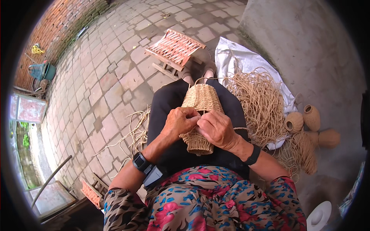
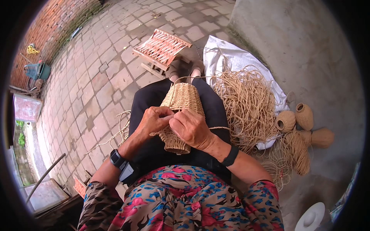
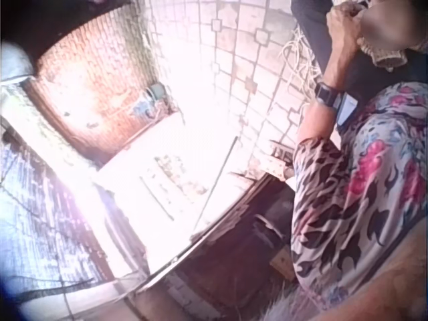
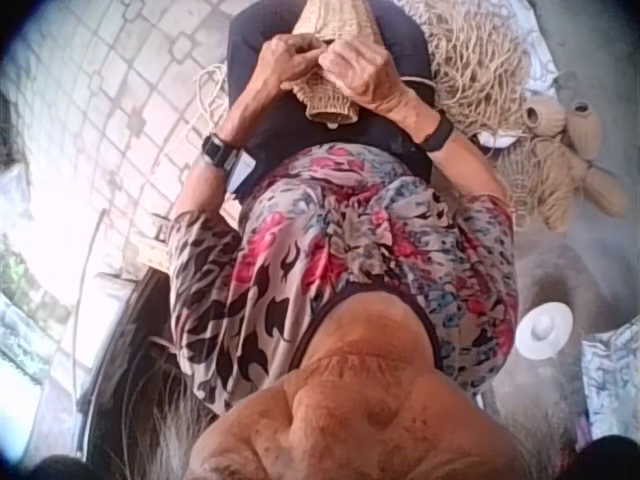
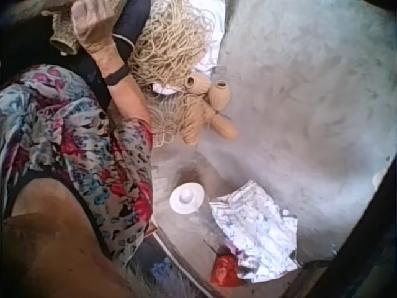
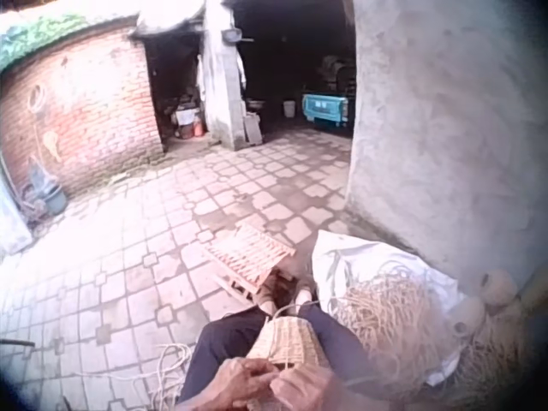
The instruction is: The recorder is weaving a small basket-like object using flexible fibers.
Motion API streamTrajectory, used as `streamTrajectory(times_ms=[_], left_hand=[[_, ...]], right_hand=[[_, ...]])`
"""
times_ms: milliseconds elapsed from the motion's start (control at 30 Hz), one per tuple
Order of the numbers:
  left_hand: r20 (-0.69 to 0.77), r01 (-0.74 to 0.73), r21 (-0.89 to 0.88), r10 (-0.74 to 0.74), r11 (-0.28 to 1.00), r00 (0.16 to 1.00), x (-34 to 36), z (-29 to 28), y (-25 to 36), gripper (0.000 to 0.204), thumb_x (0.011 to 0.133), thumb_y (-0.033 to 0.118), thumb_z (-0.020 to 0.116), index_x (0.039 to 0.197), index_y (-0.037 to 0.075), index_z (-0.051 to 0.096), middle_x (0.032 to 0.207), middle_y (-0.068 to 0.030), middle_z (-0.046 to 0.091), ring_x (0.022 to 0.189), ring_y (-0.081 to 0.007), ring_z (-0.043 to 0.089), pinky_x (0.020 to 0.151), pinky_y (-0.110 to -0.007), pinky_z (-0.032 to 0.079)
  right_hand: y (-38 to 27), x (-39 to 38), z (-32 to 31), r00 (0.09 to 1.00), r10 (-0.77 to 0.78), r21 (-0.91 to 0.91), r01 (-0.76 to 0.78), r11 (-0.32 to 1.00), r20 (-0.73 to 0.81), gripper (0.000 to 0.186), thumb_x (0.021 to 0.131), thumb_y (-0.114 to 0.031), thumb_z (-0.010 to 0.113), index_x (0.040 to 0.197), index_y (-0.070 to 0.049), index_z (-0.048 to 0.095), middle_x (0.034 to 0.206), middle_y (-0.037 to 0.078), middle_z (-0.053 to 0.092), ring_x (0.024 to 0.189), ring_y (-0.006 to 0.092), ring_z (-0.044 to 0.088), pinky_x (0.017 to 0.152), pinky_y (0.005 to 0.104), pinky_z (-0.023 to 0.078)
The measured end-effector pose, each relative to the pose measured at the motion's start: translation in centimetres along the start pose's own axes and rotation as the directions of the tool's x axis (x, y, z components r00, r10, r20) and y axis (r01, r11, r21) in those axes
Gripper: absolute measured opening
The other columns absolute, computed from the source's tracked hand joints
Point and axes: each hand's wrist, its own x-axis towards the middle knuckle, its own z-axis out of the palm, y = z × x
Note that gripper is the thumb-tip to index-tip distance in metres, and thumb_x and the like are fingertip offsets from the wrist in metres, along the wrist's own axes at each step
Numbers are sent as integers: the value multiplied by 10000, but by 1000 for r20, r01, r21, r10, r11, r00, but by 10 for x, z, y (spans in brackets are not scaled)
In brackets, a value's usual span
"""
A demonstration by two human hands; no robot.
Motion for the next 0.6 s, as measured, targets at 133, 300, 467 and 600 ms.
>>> streamTrajectory(times_ms=[133,300,467,600], left_hand=[[20,37,-36,-37,999,999,2,0,-1,193,757,258,666,802,75,713,676,-101,664,642,-234,655,625,-346,508],[9,98,43,-98,994,995,-1,1,12,233,749,299,675,789,72,706,643,-96,647,611,-223,639,611,-347,500],[-148,132,162,-108,978,983,-6,14,28,247,735,275,672,723,30,637,613,-70,618,559,-172,598,553,-312,464],[-245,70,221,-14,973,969,-16,26,28,193,727,262,644,779,83,593,659,-119,634,671,-317,644,626,-410,505]], right_hand=[[-3,2,-11,970,242,286,-233,929,3,148,763,-21,669,790,-50,527,726,33,522,635,126,542,543,274,448],[5,-12,-32,569,726,819,-573,11,387,86,873,-77,624,893,-39,550,762,6,628,601,30,529,536,175,447],[1,-15,-34,600,753,739,-631,237,270,85,866,-67,635,862,-20,564,742,7,631,612,40,555,548,189,460],[-9,-10,-25,758,652,371,-598,710,-27,99,771,22,653,816,-13,572,702,78,607,586,162,616,522,272,481]])
